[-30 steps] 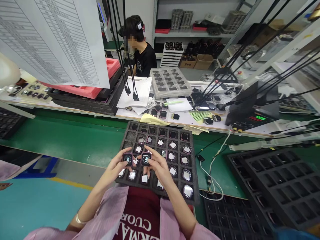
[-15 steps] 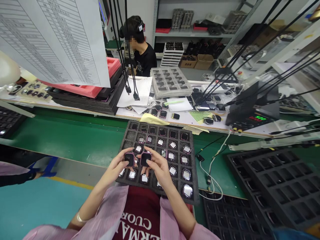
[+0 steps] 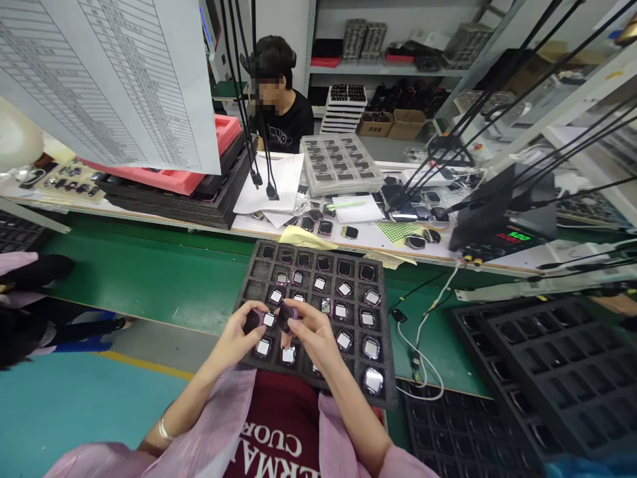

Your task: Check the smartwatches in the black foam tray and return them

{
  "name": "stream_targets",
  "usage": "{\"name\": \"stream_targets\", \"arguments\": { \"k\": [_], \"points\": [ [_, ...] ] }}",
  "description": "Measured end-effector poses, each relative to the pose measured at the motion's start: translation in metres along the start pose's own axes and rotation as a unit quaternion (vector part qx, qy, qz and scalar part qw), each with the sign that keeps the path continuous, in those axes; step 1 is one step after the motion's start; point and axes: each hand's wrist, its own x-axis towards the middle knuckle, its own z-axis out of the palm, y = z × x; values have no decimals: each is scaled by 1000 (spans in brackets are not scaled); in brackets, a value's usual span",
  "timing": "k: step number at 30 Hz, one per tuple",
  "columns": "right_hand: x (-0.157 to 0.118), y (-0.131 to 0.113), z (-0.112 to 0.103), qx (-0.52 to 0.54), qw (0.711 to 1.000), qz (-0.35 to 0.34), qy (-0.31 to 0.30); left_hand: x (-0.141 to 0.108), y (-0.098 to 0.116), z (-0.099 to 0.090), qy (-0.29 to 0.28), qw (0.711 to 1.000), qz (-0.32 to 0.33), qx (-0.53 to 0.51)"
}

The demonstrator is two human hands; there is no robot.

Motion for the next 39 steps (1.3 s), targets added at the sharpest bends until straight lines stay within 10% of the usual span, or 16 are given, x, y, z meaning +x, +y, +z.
{"name": "stream_targets", "arguments": {
  "k": [39],
  "points": [
    [-3,5,-3,5,1000,17,-2,-4,10,2,14,999,18,34]
  ]
}}
